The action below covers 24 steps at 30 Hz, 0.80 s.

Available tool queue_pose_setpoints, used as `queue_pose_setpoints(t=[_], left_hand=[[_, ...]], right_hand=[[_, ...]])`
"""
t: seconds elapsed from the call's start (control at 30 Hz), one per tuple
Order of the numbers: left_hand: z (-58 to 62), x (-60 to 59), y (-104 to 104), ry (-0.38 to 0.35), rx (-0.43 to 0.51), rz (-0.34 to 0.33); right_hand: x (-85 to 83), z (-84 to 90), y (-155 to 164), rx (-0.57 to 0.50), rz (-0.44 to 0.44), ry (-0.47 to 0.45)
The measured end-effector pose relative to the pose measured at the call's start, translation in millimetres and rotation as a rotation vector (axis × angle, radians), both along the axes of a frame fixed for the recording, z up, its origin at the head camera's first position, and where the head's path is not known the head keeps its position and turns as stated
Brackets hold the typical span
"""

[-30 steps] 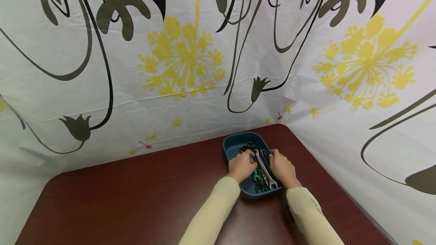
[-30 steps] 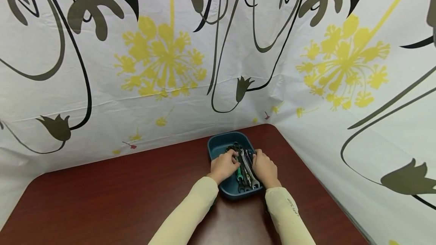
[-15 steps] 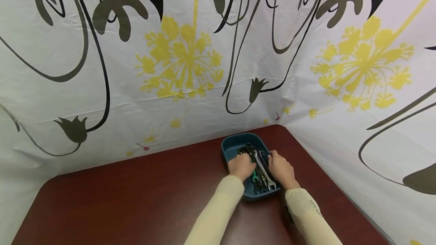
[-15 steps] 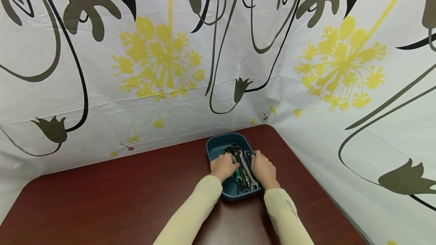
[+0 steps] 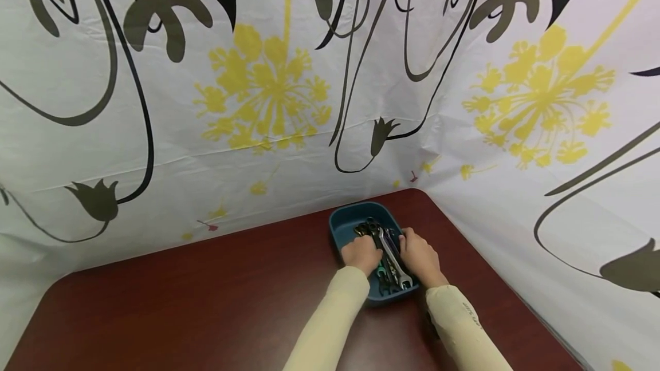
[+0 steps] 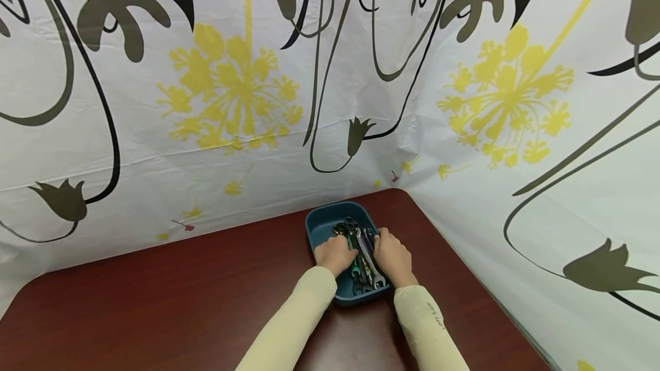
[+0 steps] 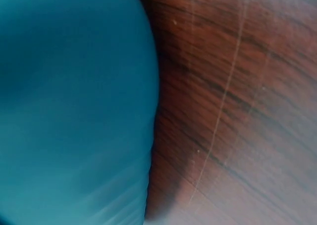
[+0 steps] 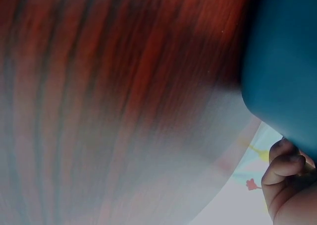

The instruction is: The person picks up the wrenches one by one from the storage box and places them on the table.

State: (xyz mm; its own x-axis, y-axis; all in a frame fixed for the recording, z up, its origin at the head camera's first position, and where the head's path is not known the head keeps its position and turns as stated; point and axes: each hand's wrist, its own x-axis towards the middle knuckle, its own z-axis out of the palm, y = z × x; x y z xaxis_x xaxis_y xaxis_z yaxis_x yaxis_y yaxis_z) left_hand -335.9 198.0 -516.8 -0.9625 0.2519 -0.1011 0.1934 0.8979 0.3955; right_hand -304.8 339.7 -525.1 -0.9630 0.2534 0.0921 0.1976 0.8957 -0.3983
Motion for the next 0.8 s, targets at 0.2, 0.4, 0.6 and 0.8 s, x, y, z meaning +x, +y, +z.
queue_pose_setpoints(t=[0.2,0.4,0.6,0.8], left_hand=[[-6.2,-1.6,1,0.006,0.043,-0.006],[-15.8,-1.8,1,-0.001,0.103,0.029],[-18.4,-1.7,2,-0.002,0.123,0.029],[-17.8,-5.2,3,-0.041,0.153,0.026]], right_hand=[[-0.7,-0.3,1,-0.001,-0.010,0.007],[-0.5,-3.9,-1,0.000,-0.007,-0.001],[-1.4,-5.5,0,0.004,-0.008,0.000],[-2.1,-3.9,2,-0.003,-0.010,-0.011]])
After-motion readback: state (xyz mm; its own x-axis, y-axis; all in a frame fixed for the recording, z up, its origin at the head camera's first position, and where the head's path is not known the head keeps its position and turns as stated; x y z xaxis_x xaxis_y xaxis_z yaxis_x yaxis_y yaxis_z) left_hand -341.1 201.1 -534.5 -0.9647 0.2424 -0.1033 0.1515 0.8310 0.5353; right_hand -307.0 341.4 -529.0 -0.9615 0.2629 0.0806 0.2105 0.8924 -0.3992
